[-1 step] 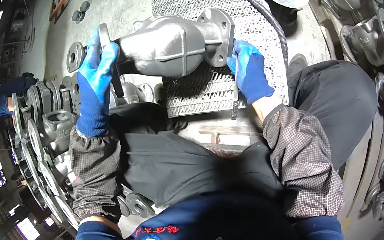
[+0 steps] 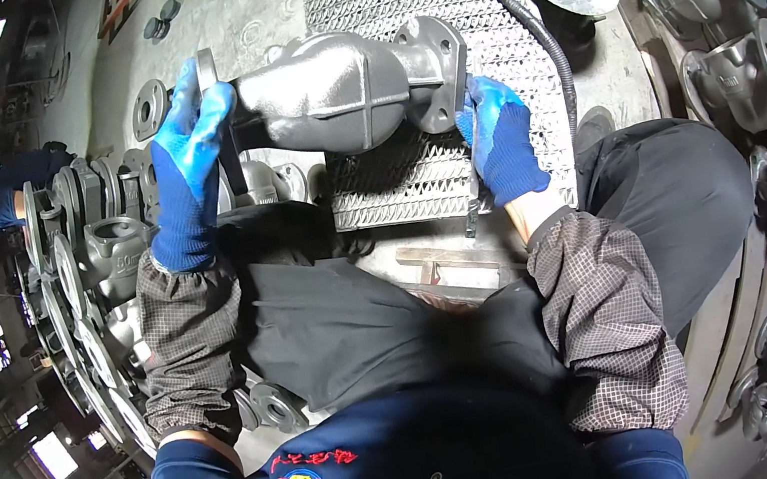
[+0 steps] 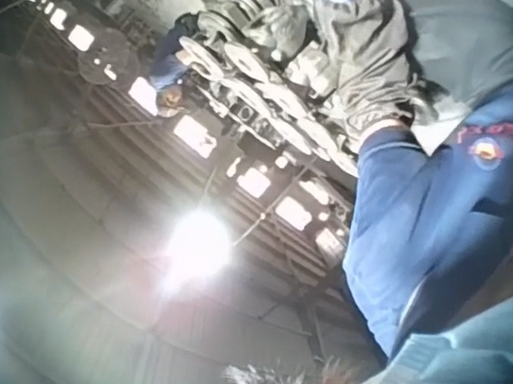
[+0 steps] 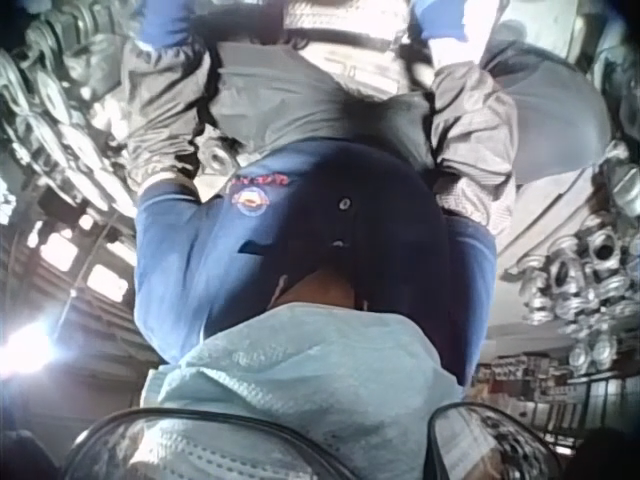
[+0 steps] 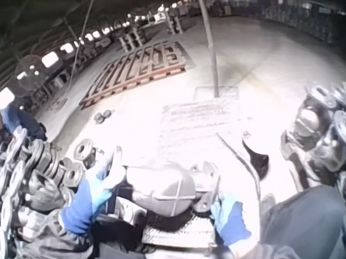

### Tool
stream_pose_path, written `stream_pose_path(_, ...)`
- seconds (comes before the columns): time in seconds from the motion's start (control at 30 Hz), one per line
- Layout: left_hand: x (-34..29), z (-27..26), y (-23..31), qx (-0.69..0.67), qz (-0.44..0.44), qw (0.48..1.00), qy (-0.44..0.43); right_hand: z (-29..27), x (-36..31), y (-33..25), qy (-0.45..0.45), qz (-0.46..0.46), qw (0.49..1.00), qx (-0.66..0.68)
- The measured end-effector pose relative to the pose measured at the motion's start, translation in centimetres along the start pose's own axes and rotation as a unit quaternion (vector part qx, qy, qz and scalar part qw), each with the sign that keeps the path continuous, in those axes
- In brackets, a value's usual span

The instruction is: The person uses a file to scrape the edges and surfaces of several metal valve housing castings while seated on the floor, turning each casting over to reach different sides.

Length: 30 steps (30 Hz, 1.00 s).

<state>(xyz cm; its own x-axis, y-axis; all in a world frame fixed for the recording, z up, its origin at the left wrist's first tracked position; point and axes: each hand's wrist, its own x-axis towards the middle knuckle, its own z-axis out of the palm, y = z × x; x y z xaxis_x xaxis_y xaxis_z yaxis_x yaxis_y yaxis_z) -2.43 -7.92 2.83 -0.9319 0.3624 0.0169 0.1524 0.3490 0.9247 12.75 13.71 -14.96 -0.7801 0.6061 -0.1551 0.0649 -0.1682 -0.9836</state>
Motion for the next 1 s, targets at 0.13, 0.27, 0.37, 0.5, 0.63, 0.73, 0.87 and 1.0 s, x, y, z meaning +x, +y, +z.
stream_pose_path(0.13,-0.6,-2.7,0.7,-0.008,0.093,0.993,-0.068,0.7,-0.9,-2.8,0.007,0.196,0.94,0.277)
stream_pose_path(0.27,-0.4,-3.3,0.3,0.002,0.101,0.992,-0.081,-0.5,-0.6,-2.8,-0.025,0.11,0.988,0.101)
stream_pose_path(0.37,-0.4,-2.7,1.0,0.22,0.28,0.924,-0.139,-2.2,1.1,0.4,0.002,-0.065,0.994,-0.084)
stream_pose_path(0.5,-1.2,-1.8,0.9,0.26,0.167,0.948,-0.077,-0.6,1.3,-2.3,0.016,0.195,0.925,0.326)
stream_pose_path(0.63,0.7,-2.0,0.4,0.328,0.2,0.92,-0.077,-1.6,2.2,-2.1,-0.018,0.176,0.903,0.392)
stream_pose_path(0.73,-0.4,-0.8,1.0,0.112,0.095,0.988,-0.05,-1.6,1.9,-6.8,0.073,0.152,0.962,0.217)
stream_pose_path(0.87,-0.6,-1.5,1.0,0.196,0.15,0.966,-0.083,-1.2,0.4,-11.4,0.049,0.037,0.989,0.136)
stream_pose_path(1.0,-2.0,-1.5,1.5,0.046,0.164,0.982,-0.077,0.9,-1.9,-15.1,-0.062,-0.043,0.996,0.046)
